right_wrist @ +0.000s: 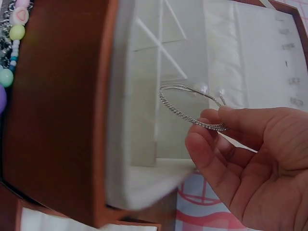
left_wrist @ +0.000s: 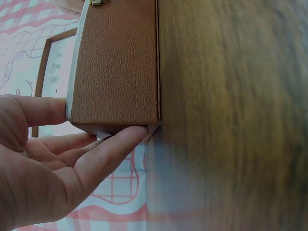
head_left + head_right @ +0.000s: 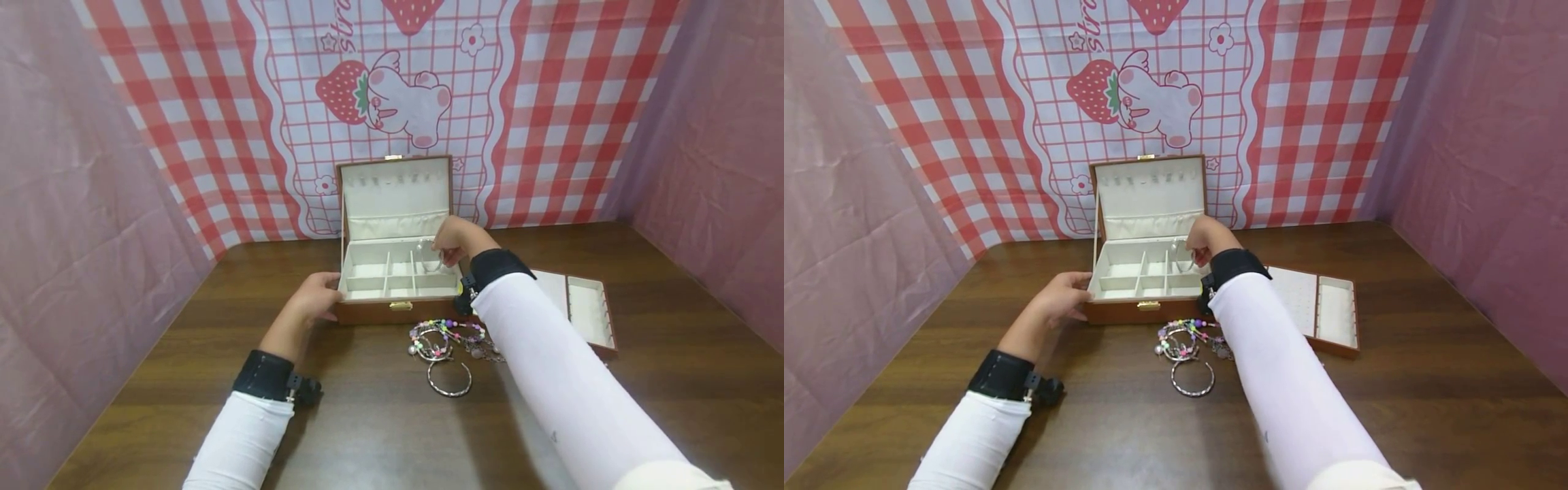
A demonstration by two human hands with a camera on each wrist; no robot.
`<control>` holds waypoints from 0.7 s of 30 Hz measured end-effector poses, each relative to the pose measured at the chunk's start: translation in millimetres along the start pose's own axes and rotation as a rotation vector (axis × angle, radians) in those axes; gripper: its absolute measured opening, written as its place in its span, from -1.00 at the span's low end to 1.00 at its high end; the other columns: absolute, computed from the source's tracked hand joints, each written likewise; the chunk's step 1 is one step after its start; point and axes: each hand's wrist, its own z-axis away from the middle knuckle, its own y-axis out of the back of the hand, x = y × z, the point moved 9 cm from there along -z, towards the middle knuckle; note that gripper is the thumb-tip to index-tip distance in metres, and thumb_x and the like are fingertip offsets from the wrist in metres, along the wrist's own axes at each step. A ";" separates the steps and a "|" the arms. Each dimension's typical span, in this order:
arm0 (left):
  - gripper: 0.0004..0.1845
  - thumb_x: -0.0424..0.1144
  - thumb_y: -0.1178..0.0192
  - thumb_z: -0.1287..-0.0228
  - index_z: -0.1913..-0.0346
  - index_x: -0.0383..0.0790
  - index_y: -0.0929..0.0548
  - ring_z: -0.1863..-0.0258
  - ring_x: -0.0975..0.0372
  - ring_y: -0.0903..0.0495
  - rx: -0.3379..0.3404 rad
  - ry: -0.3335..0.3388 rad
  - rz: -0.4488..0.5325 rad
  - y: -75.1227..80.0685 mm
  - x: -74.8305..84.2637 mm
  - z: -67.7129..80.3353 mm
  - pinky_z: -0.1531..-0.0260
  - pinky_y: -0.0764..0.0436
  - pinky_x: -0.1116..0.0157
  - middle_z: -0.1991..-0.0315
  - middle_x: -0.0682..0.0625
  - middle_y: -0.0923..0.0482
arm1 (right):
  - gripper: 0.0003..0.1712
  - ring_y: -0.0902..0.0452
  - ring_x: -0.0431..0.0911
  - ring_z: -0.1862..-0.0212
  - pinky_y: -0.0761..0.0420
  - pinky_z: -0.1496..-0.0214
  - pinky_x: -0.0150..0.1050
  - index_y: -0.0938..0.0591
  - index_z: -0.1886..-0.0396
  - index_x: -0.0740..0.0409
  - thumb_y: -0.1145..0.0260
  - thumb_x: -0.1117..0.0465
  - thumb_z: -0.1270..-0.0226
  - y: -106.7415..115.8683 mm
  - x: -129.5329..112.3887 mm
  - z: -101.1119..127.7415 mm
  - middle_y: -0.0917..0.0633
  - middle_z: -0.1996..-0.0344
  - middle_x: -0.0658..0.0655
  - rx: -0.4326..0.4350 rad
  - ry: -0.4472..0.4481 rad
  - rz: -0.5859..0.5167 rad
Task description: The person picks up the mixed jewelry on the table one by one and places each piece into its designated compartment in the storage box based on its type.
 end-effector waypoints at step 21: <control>-0.37 -0.52 0.00 -0.34 -0.45 -0.47 -0.14 -0.24 -0.15 -0.37 0.000 0.016 -0.002 0.7 -1.7 -0.5 0.22 -0.67 -0.01 -0.36 -0.41 -0.24 | -0.94 -0.62 -0.14 0.59 -0.67 0.40 -0.33 -0.55 0.41 0.42 -0.15 0.49 -0.21 5.0 -1.3 -2.8 -0.63 0.57 0.16 0.079 0.035 0.165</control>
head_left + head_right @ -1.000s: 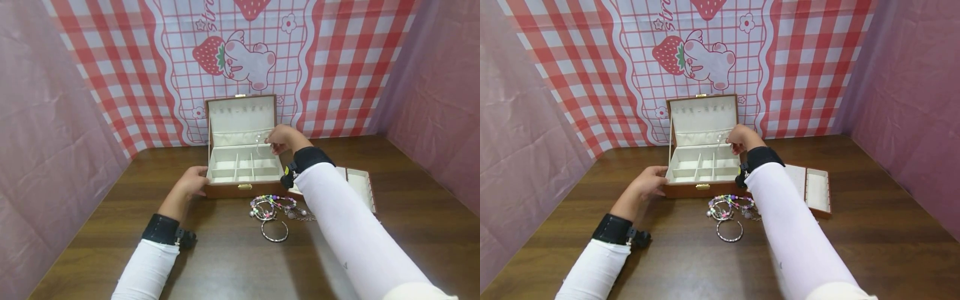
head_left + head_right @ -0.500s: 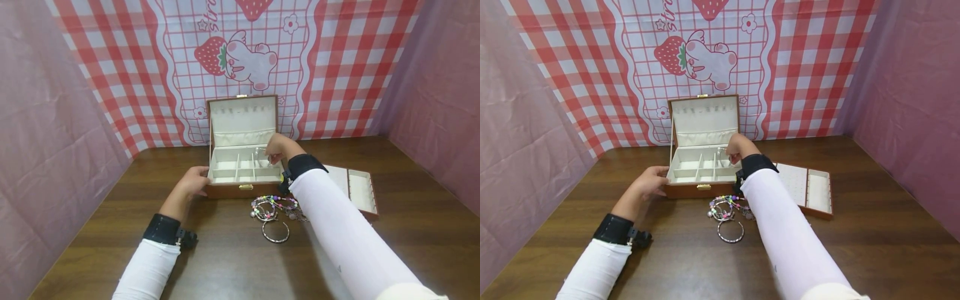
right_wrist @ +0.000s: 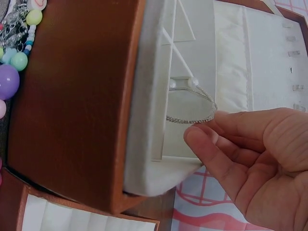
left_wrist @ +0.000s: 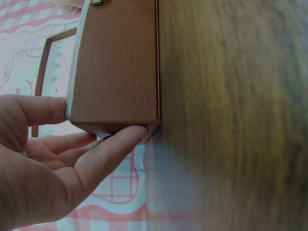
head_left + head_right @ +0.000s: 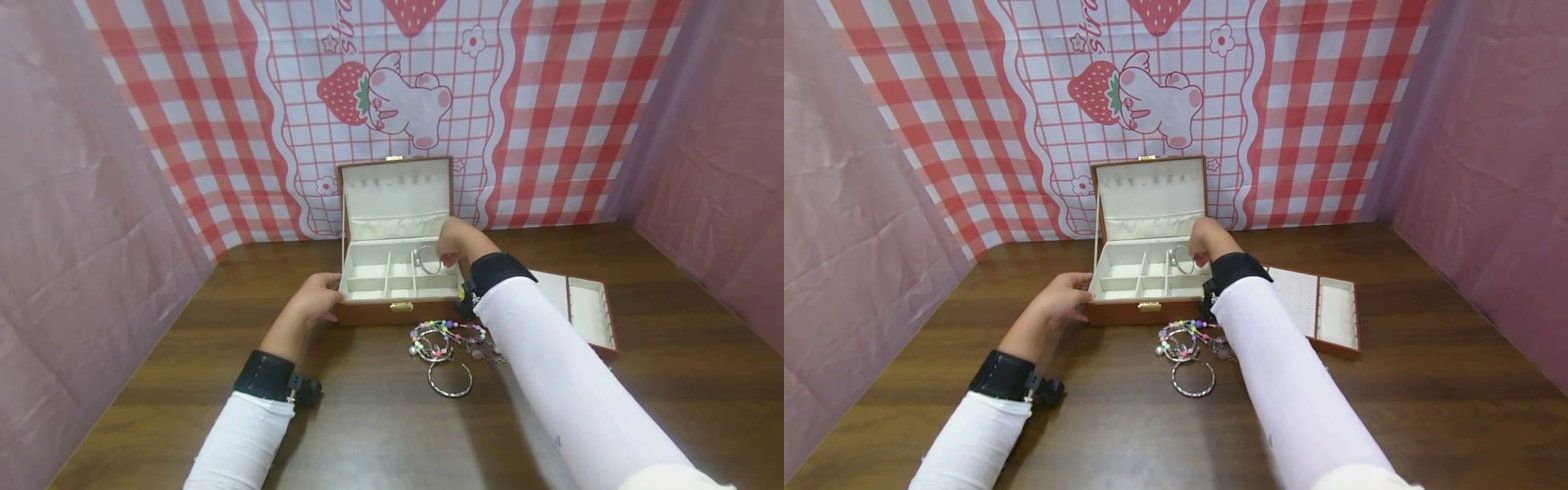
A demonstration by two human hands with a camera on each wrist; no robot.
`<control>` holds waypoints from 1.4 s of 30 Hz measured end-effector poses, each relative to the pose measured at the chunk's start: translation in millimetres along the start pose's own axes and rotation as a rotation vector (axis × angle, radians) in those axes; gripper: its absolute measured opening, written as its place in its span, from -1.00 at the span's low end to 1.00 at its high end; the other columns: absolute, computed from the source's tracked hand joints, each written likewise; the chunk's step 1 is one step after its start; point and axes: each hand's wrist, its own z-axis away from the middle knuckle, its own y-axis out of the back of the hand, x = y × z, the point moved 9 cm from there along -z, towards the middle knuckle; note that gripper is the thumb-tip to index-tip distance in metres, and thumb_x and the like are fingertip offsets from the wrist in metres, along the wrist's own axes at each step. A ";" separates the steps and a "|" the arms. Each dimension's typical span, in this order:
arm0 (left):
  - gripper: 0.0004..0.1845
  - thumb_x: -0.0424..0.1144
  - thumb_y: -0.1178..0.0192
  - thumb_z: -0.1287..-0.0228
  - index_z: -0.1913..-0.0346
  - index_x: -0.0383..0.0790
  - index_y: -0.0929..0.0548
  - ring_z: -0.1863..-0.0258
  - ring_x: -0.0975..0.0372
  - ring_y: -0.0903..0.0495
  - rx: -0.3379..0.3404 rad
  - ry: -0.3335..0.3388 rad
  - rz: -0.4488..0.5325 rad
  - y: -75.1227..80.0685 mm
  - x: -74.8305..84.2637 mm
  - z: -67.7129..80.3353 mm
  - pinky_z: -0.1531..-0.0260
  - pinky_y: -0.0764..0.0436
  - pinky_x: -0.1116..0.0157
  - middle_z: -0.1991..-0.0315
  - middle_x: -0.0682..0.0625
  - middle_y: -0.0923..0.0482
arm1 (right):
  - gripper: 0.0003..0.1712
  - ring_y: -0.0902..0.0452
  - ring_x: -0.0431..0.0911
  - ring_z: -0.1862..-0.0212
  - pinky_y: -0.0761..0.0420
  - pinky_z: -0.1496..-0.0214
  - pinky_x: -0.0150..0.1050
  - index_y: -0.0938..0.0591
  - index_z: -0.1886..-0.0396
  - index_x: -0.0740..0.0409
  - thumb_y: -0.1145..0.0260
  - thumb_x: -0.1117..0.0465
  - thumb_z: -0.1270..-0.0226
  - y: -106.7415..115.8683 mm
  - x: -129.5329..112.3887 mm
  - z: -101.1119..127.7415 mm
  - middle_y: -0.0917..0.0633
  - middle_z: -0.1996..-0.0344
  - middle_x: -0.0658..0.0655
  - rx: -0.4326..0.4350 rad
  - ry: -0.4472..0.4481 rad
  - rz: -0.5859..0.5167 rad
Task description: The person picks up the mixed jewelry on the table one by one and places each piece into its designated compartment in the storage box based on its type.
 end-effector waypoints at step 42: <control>-0.38 -0.51 0.00 -0.35 -0.45 -0.44 -0.15 -0.24 -0.14 -0.38 0.008 0.013 -0.009 0.3 0.8 1.4 0.21 -0.67 0.00 -0.35 -0.39 -0.26 | -0.89 -0.66 -0.04 0.58 -0.70 0.41 -0.24 -0.54 0.37 0.46 -0.08 0.52 -0.20 16.2 -4.6 10.9 -0.61 0.53 0.23 0.017 0.066 0.079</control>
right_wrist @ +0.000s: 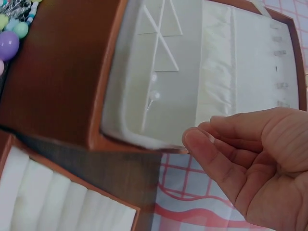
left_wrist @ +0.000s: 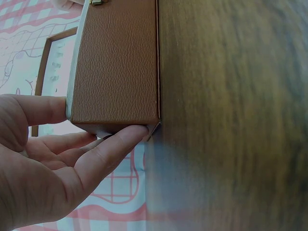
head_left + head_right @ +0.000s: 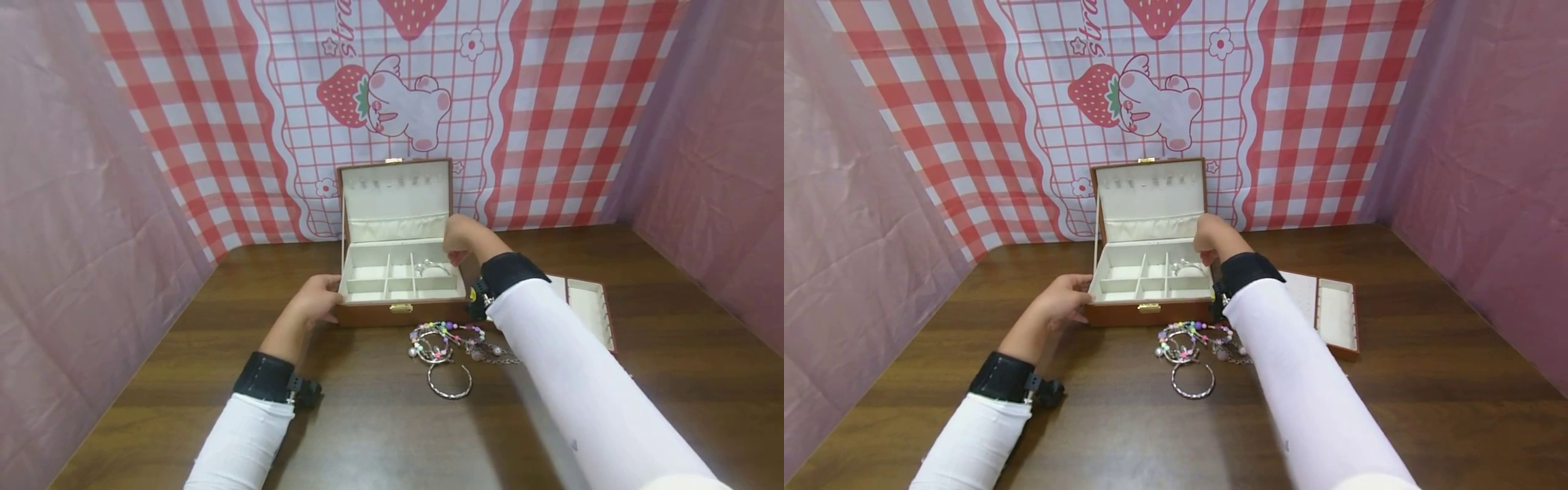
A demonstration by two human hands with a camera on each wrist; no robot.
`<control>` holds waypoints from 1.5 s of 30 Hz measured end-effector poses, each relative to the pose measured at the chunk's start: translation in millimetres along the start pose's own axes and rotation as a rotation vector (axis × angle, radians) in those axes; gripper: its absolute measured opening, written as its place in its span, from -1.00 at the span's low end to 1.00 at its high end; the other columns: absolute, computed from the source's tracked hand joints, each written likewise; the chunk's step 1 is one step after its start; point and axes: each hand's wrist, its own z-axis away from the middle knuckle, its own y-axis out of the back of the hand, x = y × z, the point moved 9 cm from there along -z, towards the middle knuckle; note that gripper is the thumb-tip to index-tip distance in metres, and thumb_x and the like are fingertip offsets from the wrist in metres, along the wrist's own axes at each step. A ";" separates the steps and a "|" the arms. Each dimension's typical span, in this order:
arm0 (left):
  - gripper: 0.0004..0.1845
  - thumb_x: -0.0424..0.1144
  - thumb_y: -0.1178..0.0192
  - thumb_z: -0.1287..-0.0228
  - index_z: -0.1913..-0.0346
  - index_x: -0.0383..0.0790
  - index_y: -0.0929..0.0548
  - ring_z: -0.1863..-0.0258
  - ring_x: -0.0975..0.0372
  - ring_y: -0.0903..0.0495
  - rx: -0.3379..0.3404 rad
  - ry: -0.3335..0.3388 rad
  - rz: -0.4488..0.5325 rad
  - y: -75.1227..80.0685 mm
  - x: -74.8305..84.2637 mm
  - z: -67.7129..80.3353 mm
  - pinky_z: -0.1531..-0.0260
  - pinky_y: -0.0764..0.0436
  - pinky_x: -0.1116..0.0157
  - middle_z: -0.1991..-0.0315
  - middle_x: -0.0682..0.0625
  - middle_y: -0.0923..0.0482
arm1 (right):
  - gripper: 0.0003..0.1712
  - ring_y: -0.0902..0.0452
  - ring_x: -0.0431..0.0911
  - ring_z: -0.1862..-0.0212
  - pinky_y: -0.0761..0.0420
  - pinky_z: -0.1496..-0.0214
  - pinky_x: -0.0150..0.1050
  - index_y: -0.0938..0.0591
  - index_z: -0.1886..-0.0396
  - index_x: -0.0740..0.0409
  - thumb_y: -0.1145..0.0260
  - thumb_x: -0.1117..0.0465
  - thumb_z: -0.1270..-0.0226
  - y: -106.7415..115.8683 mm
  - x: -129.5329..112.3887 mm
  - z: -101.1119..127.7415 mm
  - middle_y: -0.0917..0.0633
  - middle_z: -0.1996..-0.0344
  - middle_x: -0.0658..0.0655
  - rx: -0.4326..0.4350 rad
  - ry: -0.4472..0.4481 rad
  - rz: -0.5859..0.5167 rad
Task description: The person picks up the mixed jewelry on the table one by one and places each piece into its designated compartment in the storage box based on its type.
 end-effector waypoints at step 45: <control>-0.39 -0.52 -0.01 -0.33 -0.43 -0.47 -0.19 -0.19 -0.13 -0.40 0.010 -0.004 0.005 -1.6 -1.3 2.7 0.23 -0.68 0.00 -0.35 -0.38 -0.26 | -0.84 -0.59 -0.15 0.54 -0.63 0.45 -0.26 -0.71 0.23 0.33 -0.36 0.33 -0.23 -14.2 14.0 118.1 -0.70 0.47 0.10 0.105 0.426 0.084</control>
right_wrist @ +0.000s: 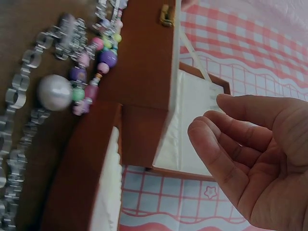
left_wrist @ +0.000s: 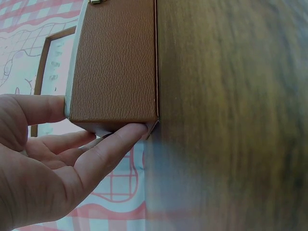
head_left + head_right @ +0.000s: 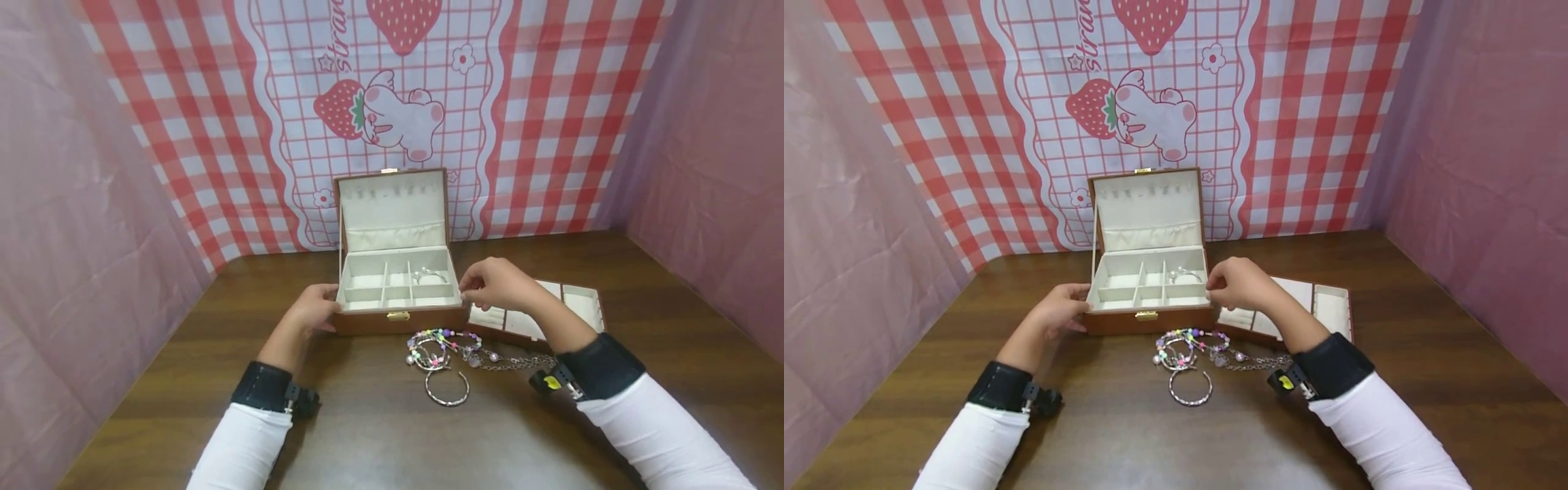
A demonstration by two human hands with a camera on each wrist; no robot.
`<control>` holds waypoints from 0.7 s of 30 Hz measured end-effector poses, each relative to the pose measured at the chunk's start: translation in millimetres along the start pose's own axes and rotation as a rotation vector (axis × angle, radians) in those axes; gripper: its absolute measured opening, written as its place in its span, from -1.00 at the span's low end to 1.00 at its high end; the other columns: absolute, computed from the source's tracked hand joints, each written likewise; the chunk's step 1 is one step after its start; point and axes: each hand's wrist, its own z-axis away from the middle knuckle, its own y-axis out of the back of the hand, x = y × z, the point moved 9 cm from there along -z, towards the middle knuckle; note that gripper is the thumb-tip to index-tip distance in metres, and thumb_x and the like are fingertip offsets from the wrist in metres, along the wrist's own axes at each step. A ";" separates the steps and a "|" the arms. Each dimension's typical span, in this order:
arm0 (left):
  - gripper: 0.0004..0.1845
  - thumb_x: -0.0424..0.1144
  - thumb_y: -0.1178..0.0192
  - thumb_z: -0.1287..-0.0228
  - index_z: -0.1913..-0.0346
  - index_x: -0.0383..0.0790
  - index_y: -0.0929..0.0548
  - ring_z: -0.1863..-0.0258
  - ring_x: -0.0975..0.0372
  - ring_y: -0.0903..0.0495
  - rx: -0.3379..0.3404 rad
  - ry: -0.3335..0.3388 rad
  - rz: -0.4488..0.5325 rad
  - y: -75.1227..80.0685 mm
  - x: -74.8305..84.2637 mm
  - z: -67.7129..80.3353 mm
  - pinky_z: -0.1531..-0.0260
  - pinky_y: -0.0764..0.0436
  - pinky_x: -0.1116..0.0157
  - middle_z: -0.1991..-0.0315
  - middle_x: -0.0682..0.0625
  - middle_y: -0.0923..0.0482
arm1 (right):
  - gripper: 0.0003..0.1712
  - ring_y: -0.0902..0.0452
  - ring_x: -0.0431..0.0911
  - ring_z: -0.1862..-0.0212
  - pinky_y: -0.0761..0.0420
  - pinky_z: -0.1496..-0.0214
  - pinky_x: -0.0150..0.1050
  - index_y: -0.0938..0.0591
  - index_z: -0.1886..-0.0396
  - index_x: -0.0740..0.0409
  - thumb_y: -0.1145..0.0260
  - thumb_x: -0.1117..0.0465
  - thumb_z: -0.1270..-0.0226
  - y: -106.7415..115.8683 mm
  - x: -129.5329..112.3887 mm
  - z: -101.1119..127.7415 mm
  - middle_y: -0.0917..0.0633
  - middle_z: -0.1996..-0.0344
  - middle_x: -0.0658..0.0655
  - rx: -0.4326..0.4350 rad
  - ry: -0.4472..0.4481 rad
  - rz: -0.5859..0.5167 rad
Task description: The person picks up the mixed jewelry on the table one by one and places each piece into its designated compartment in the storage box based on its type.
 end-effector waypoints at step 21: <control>-0.37 -0.54 0.01 -0.29 -0.43 -0.49 -0.17 -0.15 -0.14 -0.43 0.003 -0.012 0.017 -1.1 0.7 0.3 0.29 -0.69 0.01 -0.30 -0.41 -0.31 | -0.95 -0.57 -0.21 0.38 -0.60 0.28 -0.20 -0.73 0.37 0.18 -0.43 0.30 -0.16 -17.7 -19.3 21.7 -0.69 0.47 -0.07 0.036 0.149 0.095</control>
